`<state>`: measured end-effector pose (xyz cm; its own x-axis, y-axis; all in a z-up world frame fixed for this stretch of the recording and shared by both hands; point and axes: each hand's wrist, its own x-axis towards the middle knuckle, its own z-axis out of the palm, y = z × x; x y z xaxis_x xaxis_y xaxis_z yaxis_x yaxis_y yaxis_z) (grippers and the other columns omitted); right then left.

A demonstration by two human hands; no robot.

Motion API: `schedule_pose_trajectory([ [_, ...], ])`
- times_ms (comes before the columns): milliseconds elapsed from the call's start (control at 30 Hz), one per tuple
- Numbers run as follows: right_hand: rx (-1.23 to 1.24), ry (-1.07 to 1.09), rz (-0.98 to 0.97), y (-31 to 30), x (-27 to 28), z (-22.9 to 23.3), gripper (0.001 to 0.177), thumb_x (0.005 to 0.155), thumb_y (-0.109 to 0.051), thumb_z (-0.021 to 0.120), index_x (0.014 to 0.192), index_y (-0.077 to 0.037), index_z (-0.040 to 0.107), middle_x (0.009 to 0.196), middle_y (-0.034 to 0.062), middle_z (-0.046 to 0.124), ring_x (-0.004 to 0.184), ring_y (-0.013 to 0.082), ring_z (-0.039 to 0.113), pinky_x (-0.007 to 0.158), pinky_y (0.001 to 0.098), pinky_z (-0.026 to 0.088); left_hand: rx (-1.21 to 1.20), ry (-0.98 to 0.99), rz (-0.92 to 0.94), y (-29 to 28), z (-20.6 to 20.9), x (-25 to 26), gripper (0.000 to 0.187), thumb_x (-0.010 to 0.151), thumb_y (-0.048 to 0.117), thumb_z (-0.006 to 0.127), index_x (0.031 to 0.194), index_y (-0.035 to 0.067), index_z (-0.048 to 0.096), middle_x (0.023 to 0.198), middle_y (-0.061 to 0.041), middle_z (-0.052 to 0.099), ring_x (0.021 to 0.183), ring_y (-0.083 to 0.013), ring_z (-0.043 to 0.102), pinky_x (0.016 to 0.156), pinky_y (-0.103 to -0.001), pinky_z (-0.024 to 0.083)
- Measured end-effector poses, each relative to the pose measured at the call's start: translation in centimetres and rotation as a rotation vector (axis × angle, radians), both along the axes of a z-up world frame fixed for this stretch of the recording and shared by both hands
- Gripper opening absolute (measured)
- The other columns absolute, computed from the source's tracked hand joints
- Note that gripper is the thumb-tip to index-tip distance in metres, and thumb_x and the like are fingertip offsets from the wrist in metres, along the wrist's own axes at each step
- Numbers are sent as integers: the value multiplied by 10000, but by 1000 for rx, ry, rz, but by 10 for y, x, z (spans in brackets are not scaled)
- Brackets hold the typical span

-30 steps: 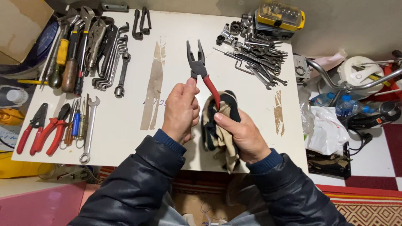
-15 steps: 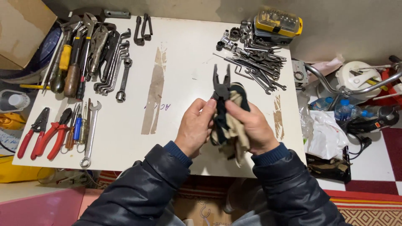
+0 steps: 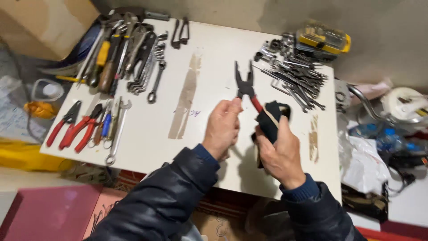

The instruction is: The person sits on the floor and wipes a pair of red-handled pliers with a cloth. They then place the pliers on a white table and pick up a small metal tool, wiping it with the same cloth.

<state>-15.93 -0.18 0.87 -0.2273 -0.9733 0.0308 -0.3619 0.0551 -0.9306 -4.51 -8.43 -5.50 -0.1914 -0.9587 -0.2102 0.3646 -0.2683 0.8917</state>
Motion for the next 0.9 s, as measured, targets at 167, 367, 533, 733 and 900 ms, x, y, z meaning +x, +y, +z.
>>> schedule_pose_trajectory([
  [167, 70, 90, -119, 2, -6, -15, 322, 904, -140, 708, 1184, -11, 613, 911, 256, 670, 877, 351, 656, 785, 495, 536, 2, -181, 64, 7, 14, 4, 266, 997, 329, 622, 931, 73, 601, 540, -4, 473, 422, -72, 445, 319, -207, 334],
  [367, -44, -351, 84, -1, -113, -117, 490, 946, 109, 464, 1436, 133, 463, 1500, 190, 522, 1283, 200, 528, 1065, 242, 397, 48, 360, -172, 14, 36, 10, 288, 1023, 389, 529, 980, 105, 512, 591, 67, 372, 416, -30, 262, 340, -205, 183],
  [533, 105, -241, 12, -5, -28, -28, 462, 1000, -78, 572, 1459, -38, 542, 1051, 96, 606, 779, 177, 556, 692, 284, 471, -25, -240, -44, 13, 33, 4, 425, 1036, 451, 453, 969, 67, 622, 684, -16, 522, 622, -143, 488, 596, -324, 439],
  [733, -68, 279, 34, -1, -19, -38, 399, 947, 70, 564, 1346, 51, 553, 1020, 171, 629, 810, 269, 591, 701, 360, 479, -37, -522, -173, 20, 56, 11, 607, 938, 581, 297, 1157, 61, 521, 907, -102, 602, 798, -279, 636, 746, -433, 540],
  [900, -120, 526, -32, 1, -22, -55, 215, 996, 11, 639, 1138, 106, 507, 831, 221, 603, 577, 311, 545, 484, 412, 445, -160, -442, -263, 20, 64, 12, 991, 601, 770, 331, 1128, -51, 507, 938, -182, 582, 778, -316, 642, 688, -395, 549],
])
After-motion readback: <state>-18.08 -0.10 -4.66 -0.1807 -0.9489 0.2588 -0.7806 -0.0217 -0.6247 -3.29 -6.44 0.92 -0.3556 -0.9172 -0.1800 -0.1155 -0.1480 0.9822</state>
